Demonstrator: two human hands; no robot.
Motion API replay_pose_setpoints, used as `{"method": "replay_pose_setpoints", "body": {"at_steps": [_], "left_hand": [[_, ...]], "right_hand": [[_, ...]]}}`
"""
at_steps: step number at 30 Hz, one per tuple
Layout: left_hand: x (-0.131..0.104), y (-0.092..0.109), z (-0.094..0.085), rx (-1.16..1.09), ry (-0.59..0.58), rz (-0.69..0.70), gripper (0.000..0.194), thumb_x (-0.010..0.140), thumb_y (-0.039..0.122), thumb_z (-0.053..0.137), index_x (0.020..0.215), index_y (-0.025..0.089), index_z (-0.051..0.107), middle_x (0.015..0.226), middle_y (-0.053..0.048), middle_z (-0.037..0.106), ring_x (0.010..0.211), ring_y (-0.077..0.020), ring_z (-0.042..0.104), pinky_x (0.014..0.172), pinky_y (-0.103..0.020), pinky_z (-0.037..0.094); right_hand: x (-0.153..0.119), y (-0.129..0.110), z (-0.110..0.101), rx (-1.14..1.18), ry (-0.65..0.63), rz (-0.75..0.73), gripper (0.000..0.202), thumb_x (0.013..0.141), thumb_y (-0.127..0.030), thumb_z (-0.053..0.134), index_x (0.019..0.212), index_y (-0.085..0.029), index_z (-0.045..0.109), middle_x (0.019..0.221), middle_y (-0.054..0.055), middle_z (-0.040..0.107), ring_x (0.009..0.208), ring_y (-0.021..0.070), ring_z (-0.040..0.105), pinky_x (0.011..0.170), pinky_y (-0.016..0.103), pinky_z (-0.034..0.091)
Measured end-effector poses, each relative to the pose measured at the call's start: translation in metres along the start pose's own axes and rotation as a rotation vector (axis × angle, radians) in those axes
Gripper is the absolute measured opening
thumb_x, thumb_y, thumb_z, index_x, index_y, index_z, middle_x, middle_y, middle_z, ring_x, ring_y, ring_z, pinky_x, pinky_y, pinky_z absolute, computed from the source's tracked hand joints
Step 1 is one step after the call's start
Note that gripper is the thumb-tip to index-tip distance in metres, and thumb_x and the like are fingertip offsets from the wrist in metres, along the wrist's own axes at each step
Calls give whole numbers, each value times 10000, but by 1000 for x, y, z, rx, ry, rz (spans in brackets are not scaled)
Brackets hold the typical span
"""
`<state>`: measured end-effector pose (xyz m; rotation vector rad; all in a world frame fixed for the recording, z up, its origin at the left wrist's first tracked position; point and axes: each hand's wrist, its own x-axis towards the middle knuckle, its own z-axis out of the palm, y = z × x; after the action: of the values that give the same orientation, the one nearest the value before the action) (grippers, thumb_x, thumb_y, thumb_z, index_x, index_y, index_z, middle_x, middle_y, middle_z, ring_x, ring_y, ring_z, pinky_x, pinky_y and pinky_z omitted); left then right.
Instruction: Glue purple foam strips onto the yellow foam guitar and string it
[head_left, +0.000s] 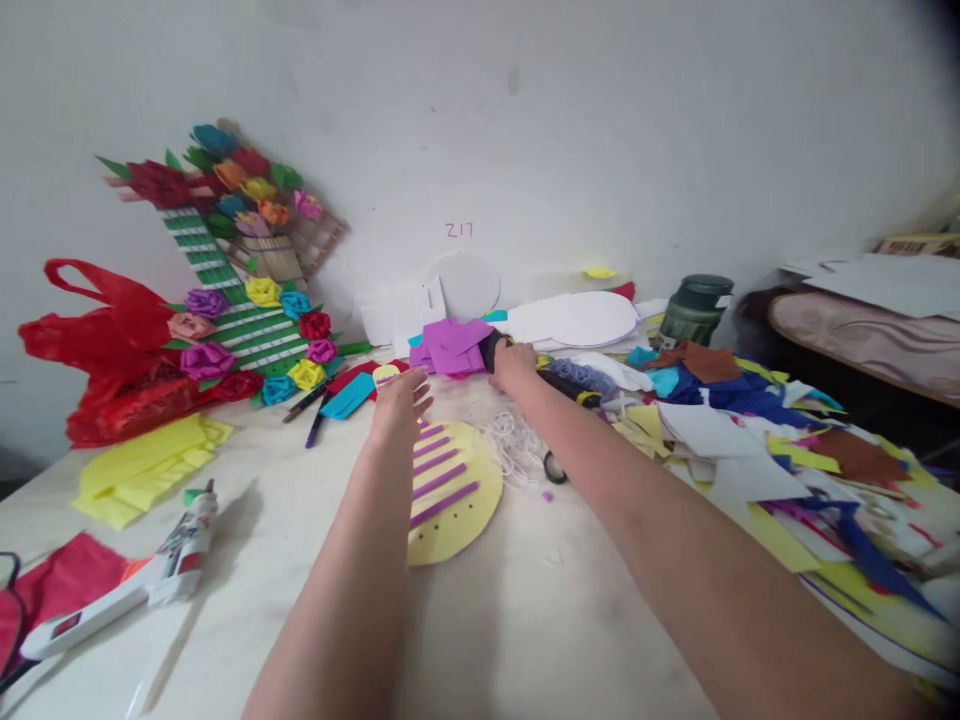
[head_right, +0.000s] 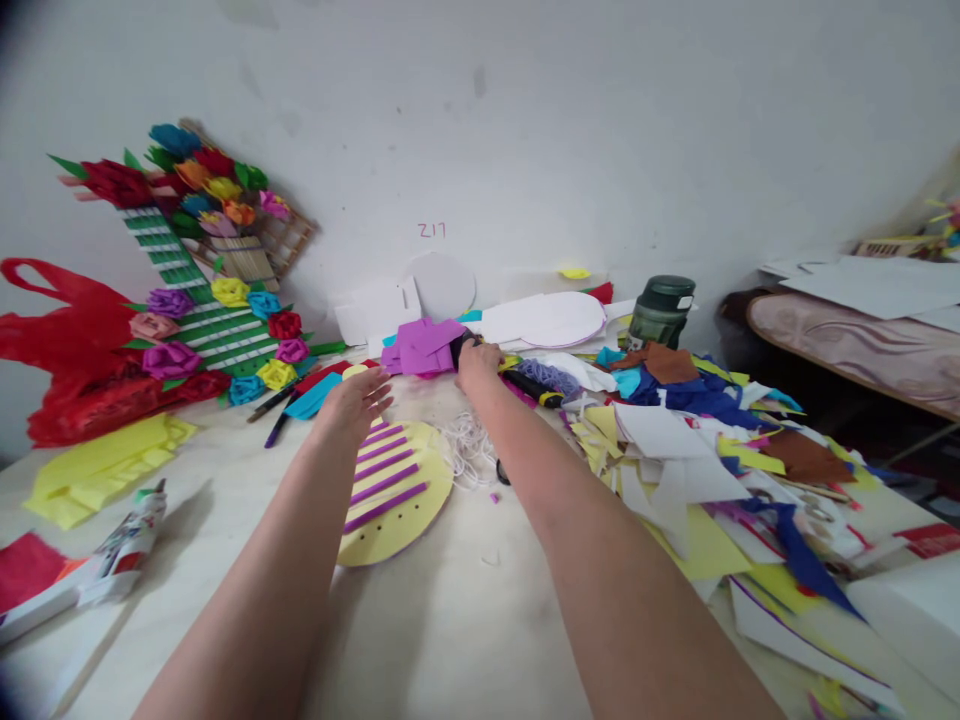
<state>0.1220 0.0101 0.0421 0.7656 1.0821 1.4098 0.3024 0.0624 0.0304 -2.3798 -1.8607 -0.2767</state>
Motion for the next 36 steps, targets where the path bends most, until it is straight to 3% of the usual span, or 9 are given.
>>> {"method": "replay_pose_setpoints", "body": {"at_steps": [4, 11, 17, 24, 33, 36], "left_hand": [[0, 1, 1, 2, 6, -5, 207, 587, 211, 663, 766, 165, 569, 823, -62, 595, 743, -148, 554, 682, -293, 464], [-2, 1, 4, 13, 5, -7, 197, 591, 216, 654, 757, 159, 566, 864, -67, 595, 750, -155, 555, 686, -303, 465], [-1, 0, 2, 17, 5, -14, 194, 590, 207, 651, 762, 159, 575, 864, -66, 596, 748, -154, 560, 686, -300, 466], [0, -2, 2, 24, 6, -9, 216, 590, 203, 662, 779, 156, 568, 870, -72, 600, 744, -154, 569, 678, -298, 471], [1, -3, 0, 32, -6, -6, 212, 595, 203, 658, 783, 156, 573, 882, -70, 604, 745, -150, 575, 673, -287, 472], [1, -2, 1, 29, 2, -15, 191, 603, 199, 647, 773, 152, 574, 873, -68, 603, 744, -151, 575, 673, -287, 475]], "right_hand": [[-4, 2, -6, -124, 102, -98, 730, 664, -268, 616, 1301, -49, 334, 1148, 283, 503, 1026, 356, 481, 779, 445, 368], [-8, 18, -15, -177, 204, -109, 701, 698, -257, 593, 1302, -43, 308, 1154, 307, 473, 1038, 399, 448, 784, 503, 338], [6, 51, -23, 8, 256, 78, 731, 652, -338, 622, 1254, -49, 326, 1074, 258, 524, 1001, 342, 496, 766, 396, 368], [26, 89, -7, 143, 177, 272, 706, 654, -418, 603, 1192, -34, 357, 978, 215, 591, 964, 304, 548, 802, 383, 361], [30, 88, -5, 142, 182, 320, 506, 736, -337, 527, 1132, -34, 438, 1010, 236, 581, 965, 303, 555, 779, 387, 390], [24, 81, -7, 28, 290, 254, 479, 746, -359, 516, 1104, -42, 493, 1119, 256, 527, 1040, 346, 495, 847, 462, 335]]}}
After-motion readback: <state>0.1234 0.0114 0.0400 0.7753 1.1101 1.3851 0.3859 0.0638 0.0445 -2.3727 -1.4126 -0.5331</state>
